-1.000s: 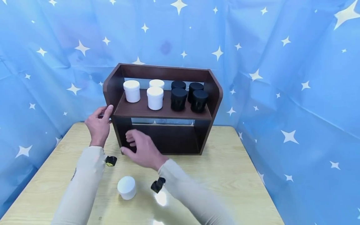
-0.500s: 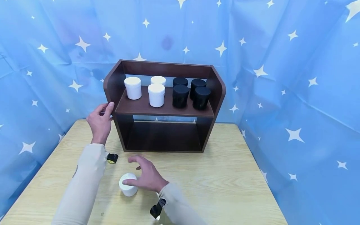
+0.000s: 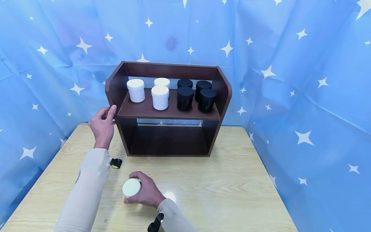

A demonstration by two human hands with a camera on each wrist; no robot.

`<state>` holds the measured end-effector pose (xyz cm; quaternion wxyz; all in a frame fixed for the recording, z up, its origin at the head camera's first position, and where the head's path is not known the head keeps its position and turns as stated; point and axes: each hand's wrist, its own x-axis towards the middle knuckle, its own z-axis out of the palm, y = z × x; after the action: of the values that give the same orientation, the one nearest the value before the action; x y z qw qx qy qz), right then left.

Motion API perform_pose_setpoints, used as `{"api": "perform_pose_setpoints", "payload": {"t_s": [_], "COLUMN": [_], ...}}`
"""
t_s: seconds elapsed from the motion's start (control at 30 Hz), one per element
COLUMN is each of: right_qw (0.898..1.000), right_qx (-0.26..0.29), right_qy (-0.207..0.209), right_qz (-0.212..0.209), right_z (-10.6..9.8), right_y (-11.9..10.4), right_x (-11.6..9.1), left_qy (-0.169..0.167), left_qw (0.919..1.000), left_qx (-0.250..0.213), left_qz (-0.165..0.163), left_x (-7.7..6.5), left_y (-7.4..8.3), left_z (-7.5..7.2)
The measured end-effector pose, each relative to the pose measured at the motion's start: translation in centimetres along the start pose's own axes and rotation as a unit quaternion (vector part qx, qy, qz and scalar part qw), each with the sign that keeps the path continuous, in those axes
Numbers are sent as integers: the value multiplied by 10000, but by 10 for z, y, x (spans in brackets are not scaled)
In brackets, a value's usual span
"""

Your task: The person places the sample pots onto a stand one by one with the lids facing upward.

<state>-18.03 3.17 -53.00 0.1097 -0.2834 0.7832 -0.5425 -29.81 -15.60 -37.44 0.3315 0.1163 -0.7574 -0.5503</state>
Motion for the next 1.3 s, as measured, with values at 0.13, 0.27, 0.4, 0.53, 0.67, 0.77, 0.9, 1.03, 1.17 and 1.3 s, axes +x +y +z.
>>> {"api": "perform_pose_setpoints", "payload": {"t_s": [0.13,0.27,0.4,0.53,0.67,0.77,0.9,1.03,1.17,1.3], "right_qw": [9998,9995,9995,9996,9997,9998,9999,9998,9997,9999], "right_qx": [43,-42,-29,27,43,67,-60,-173,-203,-102], "right_qy": [98,173,197,198,169,166,153,130,130,114], "right_qz": [180,257,237,187,146,90,27,2,-70,-46], "right_z": [6,11,12,10,9,10,11,12,10,6], "right_y": [5,12,15,16,15,16,16,13,9,7], "right_x": [-1,-3,-3,-2,-2,-3,-3,-3,-3,-3], "left_qy": [63,79,84,23,-15,-15,0,5,-6,-1], "left_qw": [9999,9999,9999,10000,10000,10000,10000,10000,10000,10000], "left_qx": [12,-41,-5,35,-11,-14,-3,-12,10,22], "left_qz": [90,93,70,57,33,30,21,52,89,63], "left_x": [0,-1,-1,-1,-1,-1,-1,0,0,0], "left_y": [-2,-3,-2,0,1,1,1,0,0,-2], "left_z": [0,-1,-1,-1,0,-1,-1,-1,-1,-1]}}
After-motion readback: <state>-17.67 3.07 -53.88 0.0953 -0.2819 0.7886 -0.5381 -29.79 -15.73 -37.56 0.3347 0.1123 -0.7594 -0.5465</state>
